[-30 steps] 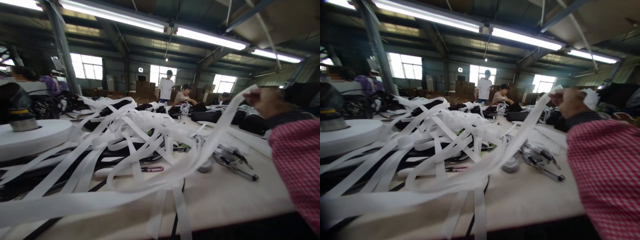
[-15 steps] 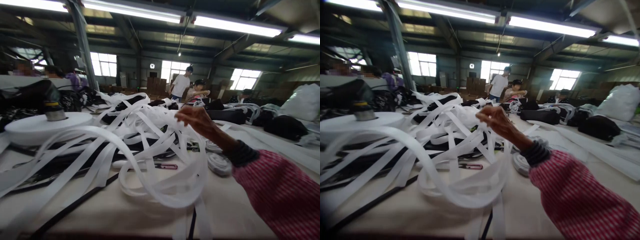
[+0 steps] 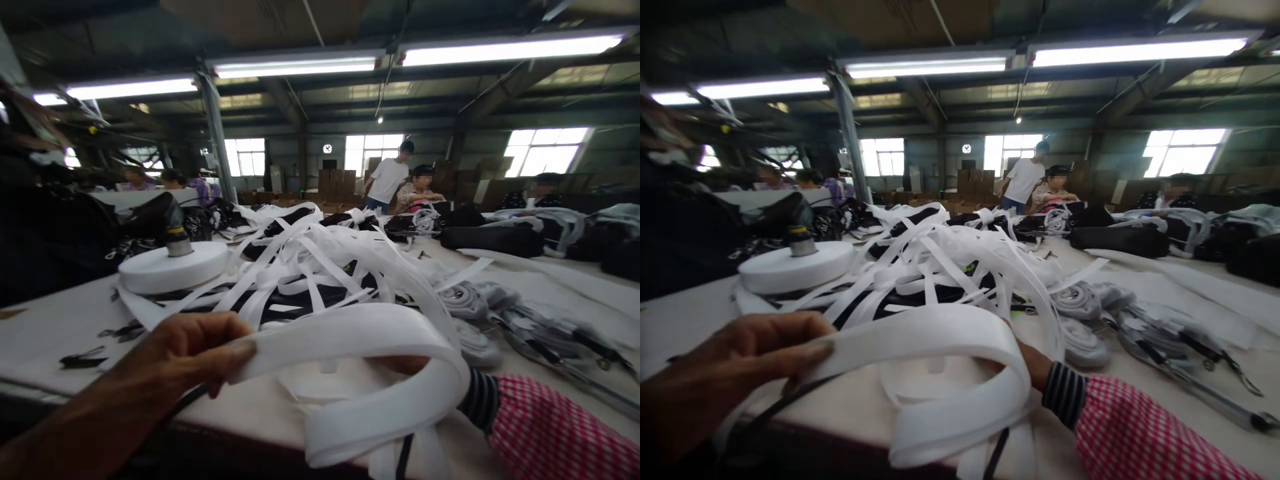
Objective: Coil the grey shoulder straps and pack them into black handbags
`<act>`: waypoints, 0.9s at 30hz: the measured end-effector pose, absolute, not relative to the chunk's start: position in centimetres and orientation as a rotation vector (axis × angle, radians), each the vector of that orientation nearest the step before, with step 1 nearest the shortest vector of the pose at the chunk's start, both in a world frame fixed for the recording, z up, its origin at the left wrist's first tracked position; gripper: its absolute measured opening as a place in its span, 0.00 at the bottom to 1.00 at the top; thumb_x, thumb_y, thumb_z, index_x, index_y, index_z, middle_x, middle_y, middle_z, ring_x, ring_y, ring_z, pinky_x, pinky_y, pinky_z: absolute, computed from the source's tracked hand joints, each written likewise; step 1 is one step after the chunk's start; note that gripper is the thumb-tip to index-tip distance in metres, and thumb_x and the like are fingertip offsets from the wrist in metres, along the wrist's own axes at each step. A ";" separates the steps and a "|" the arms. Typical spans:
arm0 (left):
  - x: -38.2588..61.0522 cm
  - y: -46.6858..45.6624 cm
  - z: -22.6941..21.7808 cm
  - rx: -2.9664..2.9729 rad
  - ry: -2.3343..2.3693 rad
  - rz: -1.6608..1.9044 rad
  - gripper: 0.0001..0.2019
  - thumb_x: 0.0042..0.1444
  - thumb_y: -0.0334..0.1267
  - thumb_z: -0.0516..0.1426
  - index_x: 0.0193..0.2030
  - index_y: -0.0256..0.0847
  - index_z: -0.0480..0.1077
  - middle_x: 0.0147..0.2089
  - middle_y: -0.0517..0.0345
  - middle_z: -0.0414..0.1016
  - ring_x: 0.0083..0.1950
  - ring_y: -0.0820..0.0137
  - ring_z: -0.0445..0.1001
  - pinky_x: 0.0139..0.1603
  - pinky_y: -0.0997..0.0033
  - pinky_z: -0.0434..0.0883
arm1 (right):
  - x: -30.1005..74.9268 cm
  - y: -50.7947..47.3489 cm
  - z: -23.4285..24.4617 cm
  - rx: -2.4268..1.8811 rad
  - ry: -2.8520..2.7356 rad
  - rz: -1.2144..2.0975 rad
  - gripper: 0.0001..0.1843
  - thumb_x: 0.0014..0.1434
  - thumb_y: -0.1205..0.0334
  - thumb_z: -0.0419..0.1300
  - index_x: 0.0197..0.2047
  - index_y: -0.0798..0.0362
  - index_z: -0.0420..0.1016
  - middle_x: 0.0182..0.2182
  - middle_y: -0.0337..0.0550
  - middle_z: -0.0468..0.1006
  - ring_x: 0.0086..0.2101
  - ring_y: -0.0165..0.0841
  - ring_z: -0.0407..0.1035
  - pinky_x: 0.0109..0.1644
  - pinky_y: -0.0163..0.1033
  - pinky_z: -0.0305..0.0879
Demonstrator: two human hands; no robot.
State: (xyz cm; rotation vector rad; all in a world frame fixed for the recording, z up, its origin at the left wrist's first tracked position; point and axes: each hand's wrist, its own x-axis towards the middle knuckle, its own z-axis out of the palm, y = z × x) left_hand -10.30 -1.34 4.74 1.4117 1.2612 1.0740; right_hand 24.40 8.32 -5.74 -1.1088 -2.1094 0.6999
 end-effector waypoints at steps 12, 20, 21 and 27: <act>-3.3 2.0 2.4 1.276 0.932 1.187 0.13 0.52 0.47 0.70 0.35 0.38 0.80 0.31 0.60 0.72 0.30 0.76 0.61 0.29 0.80 0.60 | 28.3 9.4 -2.7 -1.428 -1.799 0.548 0.07 0.55 0.58 0.57 0.33 0.51 0.63 0.26 0.40 0.74 0.26 0.33 0.65 0.32 0.38 0.56; -0.9 2.9 1.1 1.308 1.007 1.314 0.15 0.50 0.50 0.69 0.31 0.38 0.78 0.28 0.61 0.72 0.30 0.74 0.62 0.29 0.77 0.61 | 24.0 0.3 0.6 -1.085 -1.505 1.162 0.24 0.62 0.39 0.59 0.39 0.55 0.68 0.23 0.32 0.59 0.23 0.25 0.48 0.25 0.33 0.43; -0.7 2.8 0.9 1.311 1.022 1.334 0.16 0.50 0.50 0.69 0.31 0.38 0.78 0.28 0.60 0.72 0.30 0.74 0.62 0.30 0.77 0.62 | 22.4 -0.2 0.2 -1.070 -1.507 1.272 0.30 0.63 0.34 0.56 0.37 0.57 0.70 0.21 0.32 0.57 0.22 0.24 0.47 0.25 0.33 0.42; -0.9 1.9 0.3 1.310 1.069 1.387 0.16 0.52 0.49 0.68 0.36 0.37 0.79 0.30 0.60 0.75 0.32 0.72 0.65 0.33 0.74 0.65 | 16.8 0.7 -2.3 -1.097 -1.364 1.441 0.38 0.56 0.23 0.57 0.31 0.57 0.69 0.19 0.31 0.54 0.20 0.22 0.44 0.23 0.33 0.38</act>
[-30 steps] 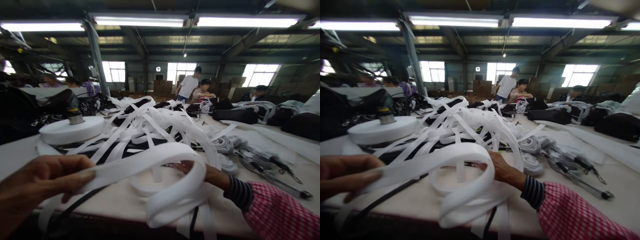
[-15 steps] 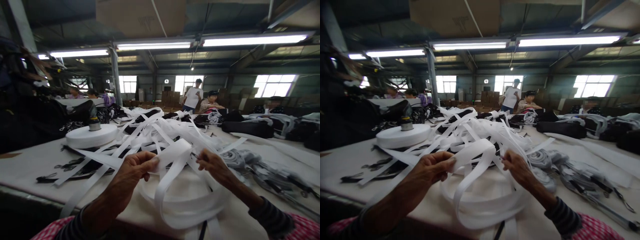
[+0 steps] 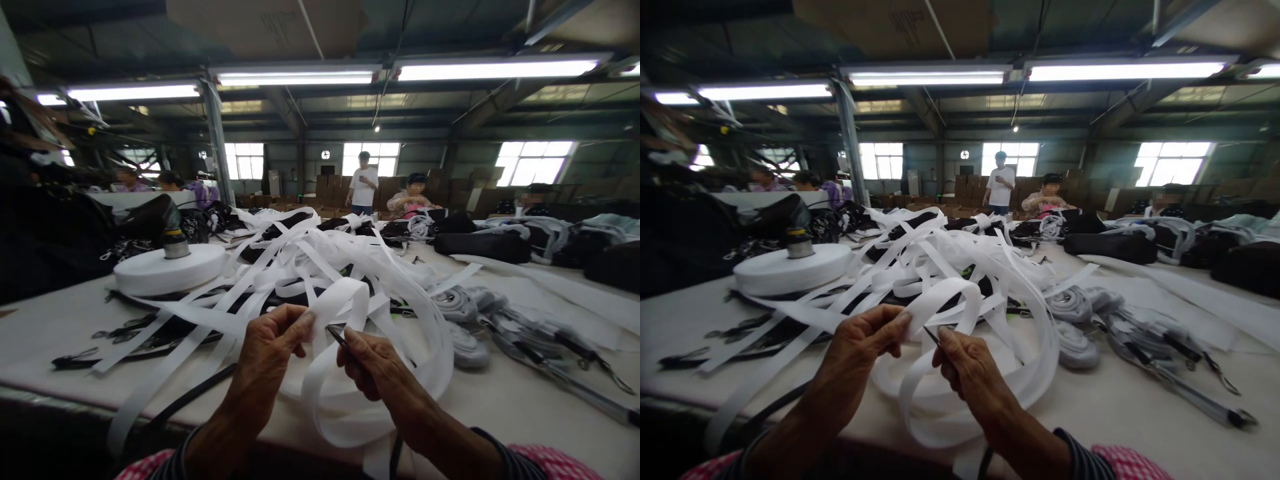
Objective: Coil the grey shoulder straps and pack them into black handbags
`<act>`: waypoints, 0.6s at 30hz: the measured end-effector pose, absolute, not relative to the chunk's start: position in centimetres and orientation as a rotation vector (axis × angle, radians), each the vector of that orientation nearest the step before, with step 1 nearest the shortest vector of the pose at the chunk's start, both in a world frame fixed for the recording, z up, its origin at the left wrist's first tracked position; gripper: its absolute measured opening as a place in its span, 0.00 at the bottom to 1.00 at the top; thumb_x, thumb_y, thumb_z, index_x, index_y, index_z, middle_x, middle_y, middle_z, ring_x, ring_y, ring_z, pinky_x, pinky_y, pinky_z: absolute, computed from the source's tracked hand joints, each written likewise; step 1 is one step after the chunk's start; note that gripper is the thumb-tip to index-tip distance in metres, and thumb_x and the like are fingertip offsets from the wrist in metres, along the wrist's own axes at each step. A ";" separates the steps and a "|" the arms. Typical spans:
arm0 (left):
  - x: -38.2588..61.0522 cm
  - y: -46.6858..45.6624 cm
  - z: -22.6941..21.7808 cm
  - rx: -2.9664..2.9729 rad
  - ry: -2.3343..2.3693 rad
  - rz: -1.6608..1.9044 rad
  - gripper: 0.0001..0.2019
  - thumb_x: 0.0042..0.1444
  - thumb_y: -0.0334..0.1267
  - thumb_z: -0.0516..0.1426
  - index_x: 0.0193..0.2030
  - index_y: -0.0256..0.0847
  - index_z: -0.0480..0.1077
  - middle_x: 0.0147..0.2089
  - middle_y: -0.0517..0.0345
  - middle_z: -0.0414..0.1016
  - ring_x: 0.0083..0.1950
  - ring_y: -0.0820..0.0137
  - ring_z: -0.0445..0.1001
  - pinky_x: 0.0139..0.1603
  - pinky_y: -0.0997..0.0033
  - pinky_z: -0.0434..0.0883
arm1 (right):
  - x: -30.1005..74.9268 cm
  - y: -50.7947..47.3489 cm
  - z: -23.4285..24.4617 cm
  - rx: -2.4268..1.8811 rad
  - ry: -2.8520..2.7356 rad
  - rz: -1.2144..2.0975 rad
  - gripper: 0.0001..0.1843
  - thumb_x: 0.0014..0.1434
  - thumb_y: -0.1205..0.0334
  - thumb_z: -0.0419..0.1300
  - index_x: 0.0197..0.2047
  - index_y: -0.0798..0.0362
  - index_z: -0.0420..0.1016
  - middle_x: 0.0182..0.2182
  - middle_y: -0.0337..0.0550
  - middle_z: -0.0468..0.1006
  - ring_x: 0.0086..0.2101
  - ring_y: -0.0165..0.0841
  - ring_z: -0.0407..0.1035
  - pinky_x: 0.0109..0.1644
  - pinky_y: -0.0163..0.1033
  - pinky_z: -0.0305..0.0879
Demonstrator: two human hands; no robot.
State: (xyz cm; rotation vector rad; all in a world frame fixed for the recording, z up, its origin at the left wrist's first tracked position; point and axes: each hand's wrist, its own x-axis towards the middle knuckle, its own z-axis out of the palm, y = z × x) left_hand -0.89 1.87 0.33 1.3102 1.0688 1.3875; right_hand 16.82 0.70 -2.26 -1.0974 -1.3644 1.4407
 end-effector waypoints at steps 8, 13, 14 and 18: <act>-1.9 1.9 -0.4 1.317 1.116 1.450 0.14 0.57 0.48 0.66 0.40 0.38 0.80 0.34 0.58 0.78 0.36 0.69 0.70 0.34 0.73 0.68 | 15.3 1.2 -2.3 -1.110 -1.353 1.455 0.39 0.55 0.21 0.57 0.30 0.55 0.65 0.20 0.32 0.55 0.20 0.21 0.45 0.22 0.31 0.38; -2.4 1.8 -1.0 1.321 1.148 1.479 0.13 0.56 0.47 0.67 0.41 0.39 0.80 0.34 0.60 0.79 0.36 0.69 0.71 0.35 0.73 0.69 | 14.7 1.2 -2.3 -1.118 -1.351 1.495 0.39 0.54 0.21 0.57 0.31 0.55 0.65 0.19 0.31 0.56 0.19 0.21 0.44 0.21 0.31 0.38; -2.4 1.8 -1.1 1.324 1.143 1.469 0.13 0.56 0.47 0.67 0.41 0.39 0.80 0.34 0.59 0.79 0.36 0.69 0.72 0.35 0.73 0.70 | 14.6 1.3 -2.3 -1.119 -1.347 1.493 0.39 0.54 0.21 0.58 0.31 0.55 0.65 0.19 0.31 0.56 0.19 0.21 0.45 0.21 0.31 0.38; -2.1 1.6 -1.0 1.346 1.117 1.441 0.14 0.56 0.48 0.67 0.40 0.39 0.81 0.35 0.58 0.80 0.38 0.67 0.73 0.36 0.73 0.71 | 14.0 1.5 -1.9 -1.102 -1.341 1.483 0.37 0.55 0.23 0.60 0.30 0.54 0.65 0.19 0.32 0.57 0.19 0.22 0.46 0.21 0.31 0.38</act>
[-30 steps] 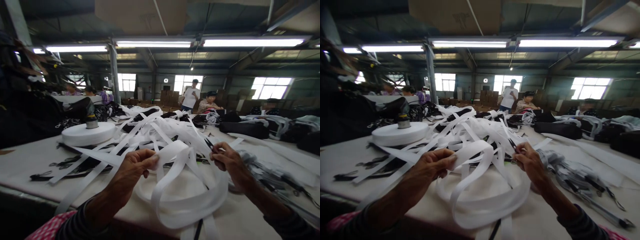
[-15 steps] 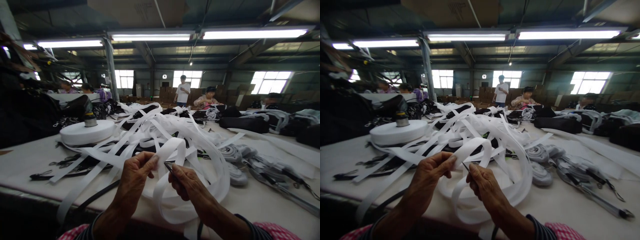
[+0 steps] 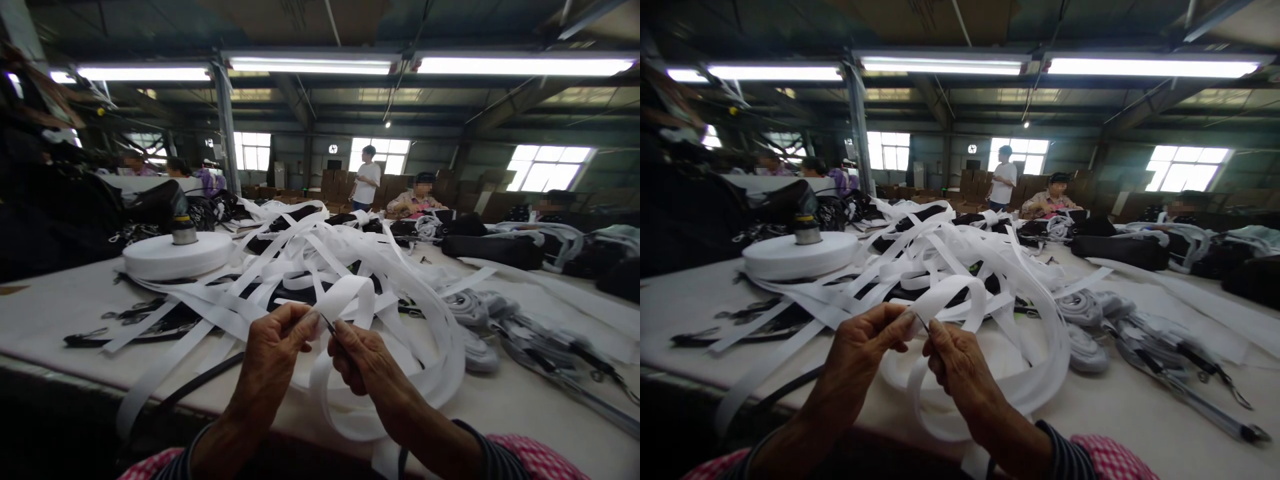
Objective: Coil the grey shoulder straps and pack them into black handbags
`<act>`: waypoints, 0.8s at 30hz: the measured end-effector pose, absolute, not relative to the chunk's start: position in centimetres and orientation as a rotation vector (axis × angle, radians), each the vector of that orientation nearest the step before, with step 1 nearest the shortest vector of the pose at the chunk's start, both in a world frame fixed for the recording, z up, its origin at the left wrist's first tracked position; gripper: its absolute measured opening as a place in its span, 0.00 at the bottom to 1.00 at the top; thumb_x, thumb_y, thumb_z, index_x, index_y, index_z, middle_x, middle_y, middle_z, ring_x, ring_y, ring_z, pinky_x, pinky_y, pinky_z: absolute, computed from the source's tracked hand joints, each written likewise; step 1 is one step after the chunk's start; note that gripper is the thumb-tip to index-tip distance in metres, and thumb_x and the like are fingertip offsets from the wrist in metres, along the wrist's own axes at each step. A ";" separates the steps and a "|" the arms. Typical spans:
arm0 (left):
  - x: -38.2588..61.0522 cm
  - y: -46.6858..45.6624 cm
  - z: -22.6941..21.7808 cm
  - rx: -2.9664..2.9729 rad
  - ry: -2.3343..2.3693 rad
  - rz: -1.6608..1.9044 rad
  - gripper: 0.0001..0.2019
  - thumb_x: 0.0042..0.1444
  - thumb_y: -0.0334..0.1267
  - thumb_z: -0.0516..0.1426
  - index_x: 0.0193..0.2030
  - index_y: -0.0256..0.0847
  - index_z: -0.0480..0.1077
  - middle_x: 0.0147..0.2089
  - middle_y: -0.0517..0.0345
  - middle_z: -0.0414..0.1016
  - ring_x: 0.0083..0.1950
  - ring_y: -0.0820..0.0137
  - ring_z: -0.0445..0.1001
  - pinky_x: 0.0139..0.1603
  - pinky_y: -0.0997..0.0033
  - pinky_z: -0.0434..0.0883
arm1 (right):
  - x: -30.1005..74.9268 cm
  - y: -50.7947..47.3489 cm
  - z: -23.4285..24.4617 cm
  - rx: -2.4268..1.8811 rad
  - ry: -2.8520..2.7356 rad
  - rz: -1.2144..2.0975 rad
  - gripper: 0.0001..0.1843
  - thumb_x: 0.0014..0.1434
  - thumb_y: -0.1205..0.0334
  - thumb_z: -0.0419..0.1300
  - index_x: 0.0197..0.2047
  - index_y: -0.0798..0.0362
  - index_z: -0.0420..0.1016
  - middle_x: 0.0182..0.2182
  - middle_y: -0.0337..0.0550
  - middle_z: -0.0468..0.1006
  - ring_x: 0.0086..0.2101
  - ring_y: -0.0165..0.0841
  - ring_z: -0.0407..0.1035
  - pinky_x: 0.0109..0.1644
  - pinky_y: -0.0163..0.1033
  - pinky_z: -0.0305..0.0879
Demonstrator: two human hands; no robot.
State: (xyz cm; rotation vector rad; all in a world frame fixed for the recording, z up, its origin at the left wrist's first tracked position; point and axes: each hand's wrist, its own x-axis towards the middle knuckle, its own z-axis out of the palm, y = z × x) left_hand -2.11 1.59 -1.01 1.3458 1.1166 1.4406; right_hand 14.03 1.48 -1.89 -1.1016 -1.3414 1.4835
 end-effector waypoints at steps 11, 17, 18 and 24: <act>-1.8 1.8 -1.1 1.238 1.169 1.478 0.14 0.53 0.48 0.67 0.36 0.37 0.80 0.30 0.56 0.79 0.33 0.67 0.75 0.33 0.71 0.73 | 14.6 2.5 -2.8 -1.101 -1.463 1.336 0.35 0.61 0.27 0.57 0.29 0.54 0.68 0.19 0.32 0.54 0.20 0.24 0.45 0.22 0.33 0.41; -2.0 2.1 -1.3 1.231 1.147 1.493 0.14 0.52 0.47 0.68 0.35 0.37 0.81 0.30 0.55 0.80 0.34 0.66 0.75 0.34 0.70 0.75 | 14.5 3.0 -3.2 -1.119 -1.440 1.371 0.33 0.62 0.29 0.57 0.28 0.54 0.65 0.19 0.32 0.54 0.20 0.23 0.42 0.22 0.33 0.39; -2.1 2.2 -1.4 1.230 1.145 1.492 0.14 0.52 0.47 0.68 0.35 0.37 0.81 0.29 0.55 0.80 0.34 0.66 0.75 0.34 0.70 0.75 | 14.4 3.1 -3.2 -1.119 -1.441 1.377 0.33 0.62 0.29 0.58 0.28 0.54 0.65 0.19 0.32 0.54 0.20 0.23 0.42 0.22 0.33 0.38; -2.5 2.5 -1.5 1.231 1.157 1.401 0.15 0.50 0.48 0.68 0.33 0.36 0.82 0.30 0.54 0.80 0.32 0.67 0.74 0.32 0.71 0.72 | 14.1 3.7 -3.0 -1.102 -1.474 1.378 0.35 0.60 0.26 0.57 0.29 0.54 0.67 0.19 0.32 0.53 0.20 0.24 0.44 0.22 0.33 0.39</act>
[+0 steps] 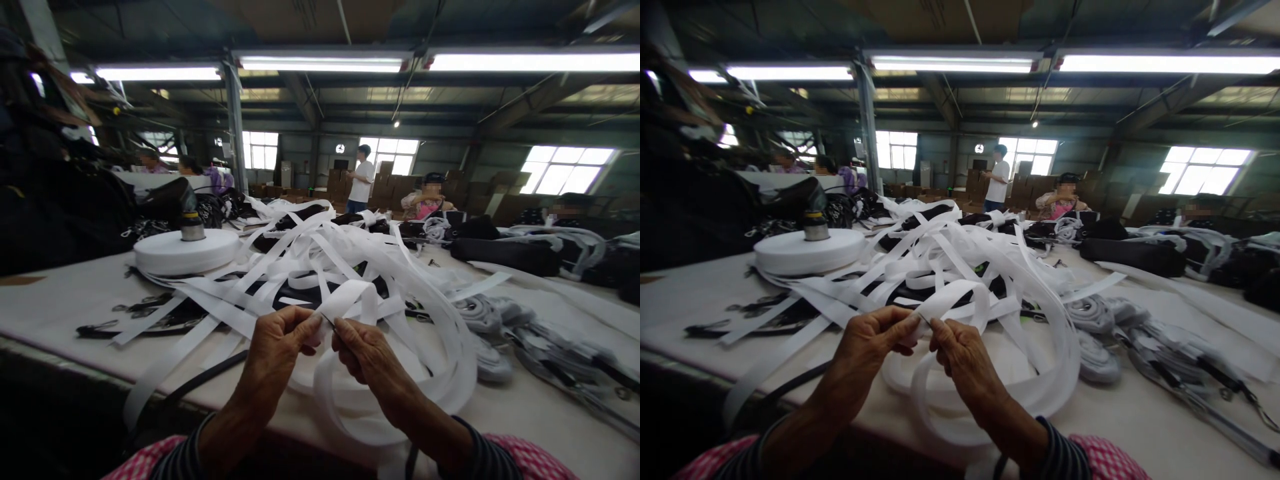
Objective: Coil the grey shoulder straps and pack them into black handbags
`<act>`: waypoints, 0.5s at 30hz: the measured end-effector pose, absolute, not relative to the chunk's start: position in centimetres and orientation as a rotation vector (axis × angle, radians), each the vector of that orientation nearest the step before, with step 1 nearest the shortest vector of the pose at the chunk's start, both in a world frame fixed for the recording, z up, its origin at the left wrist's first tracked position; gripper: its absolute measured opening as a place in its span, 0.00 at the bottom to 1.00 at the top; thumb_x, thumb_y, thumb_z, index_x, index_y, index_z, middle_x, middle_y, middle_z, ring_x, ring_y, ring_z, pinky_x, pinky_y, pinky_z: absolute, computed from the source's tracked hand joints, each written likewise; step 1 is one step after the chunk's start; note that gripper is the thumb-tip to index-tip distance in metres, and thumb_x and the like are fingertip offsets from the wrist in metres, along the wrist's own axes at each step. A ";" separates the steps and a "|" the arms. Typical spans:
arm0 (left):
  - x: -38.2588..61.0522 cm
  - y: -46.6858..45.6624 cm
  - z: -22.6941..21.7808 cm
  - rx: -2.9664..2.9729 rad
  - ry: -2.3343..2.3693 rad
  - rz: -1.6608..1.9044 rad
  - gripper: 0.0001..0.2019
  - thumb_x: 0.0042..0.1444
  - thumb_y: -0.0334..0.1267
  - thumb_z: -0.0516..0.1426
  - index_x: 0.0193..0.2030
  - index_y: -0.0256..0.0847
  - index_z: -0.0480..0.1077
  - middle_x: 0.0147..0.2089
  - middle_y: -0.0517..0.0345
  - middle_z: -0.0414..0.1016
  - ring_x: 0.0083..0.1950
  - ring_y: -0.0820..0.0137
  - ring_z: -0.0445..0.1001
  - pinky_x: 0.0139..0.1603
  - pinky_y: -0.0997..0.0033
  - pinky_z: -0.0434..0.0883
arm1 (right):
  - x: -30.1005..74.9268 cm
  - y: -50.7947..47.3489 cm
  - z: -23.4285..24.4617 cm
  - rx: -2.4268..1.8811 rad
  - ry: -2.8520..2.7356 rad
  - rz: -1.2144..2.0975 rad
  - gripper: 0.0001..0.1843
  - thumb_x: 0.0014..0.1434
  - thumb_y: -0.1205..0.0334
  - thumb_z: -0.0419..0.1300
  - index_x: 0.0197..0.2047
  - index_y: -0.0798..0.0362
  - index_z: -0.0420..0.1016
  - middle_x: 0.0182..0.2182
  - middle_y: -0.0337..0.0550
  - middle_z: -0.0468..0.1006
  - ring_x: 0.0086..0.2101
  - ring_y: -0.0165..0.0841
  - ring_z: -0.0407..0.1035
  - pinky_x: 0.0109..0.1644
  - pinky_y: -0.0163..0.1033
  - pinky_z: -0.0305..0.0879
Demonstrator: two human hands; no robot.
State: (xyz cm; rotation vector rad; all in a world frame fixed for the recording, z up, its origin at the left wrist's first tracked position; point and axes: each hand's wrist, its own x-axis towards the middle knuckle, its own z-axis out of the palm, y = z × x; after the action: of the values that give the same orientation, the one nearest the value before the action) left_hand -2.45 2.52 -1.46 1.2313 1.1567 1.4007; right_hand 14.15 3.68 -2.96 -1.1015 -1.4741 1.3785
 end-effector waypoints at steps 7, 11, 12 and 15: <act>-2.8 3.0 -1.6 1.218 1.131 1.349 0.15 0.51 0.48 0.68 0.35 0.36 0.83 0.32 0.52 0.81 0.32 0.67 0.75 0.33 0.71 0.73 | 13.9 4.4 -3.0 -1.103 -1.518 1.318 0.34 0.60 0.27 0.58 0.28 0.54 0.66 0.20 0.33 0.56 0.20 0.24 0.45 0.23 0.34 0.40; -2.9 3.2 -1.7 1.182 1.102 1.324 0.16 0.51 0.48 0.68 0.35 0.35 0.83 0.32 0.51 0.81 0.33 0.68 0.75 0.31 0.73 0.73 | 13.7 4.8 -3.0 -1.099 -1.479 1.347 0.34 0.60 0.27 0.58 0.28 0.53 0.65 0.20 0.33 0.56 0.20 0.24 0.45 0.22 0.34 0.40; -2.9 3.3 -1.7 1.176 1.097 1.306 0.16 0.51 0.48 0.68 0.35 0.35 0.82 0.32 0.51 0.81 0.33 0.68 0.75 0.31 0.73 0.73 | 13.7 4.9 -2.9 -1.098 -1.477 1.351 0.34 0.60 0.28 0.58 0.28 0.53 0.65 0.20 0.33 0.56 0.20 0.24 0.45 0.22 0.34 0.40; -3.2 3.5 -1.6 1.194 1.097 1.255 0.15 0.51 0.47 0.68 0.35 0.34 0.82 0.32 0.50 0.82 0.32 0.68 0.76 0.30 0.73 0.72 | 13.7 5.2 -2.6 -1.113 -1.521 1.357 0.32 0.61 0.31 0.60 0.28 0.54 0.66 0.20 0.33 0.57 0.20 0.24 0.47 0.22 0.33 0.40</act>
State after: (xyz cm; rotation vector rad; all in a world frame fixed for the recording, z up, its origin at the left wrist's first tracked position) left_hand -3.16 3.48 -1.61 1.1936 1.0966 1.2548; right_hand 13.71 5.16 -2.64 -1.1130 -1.5212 1.3566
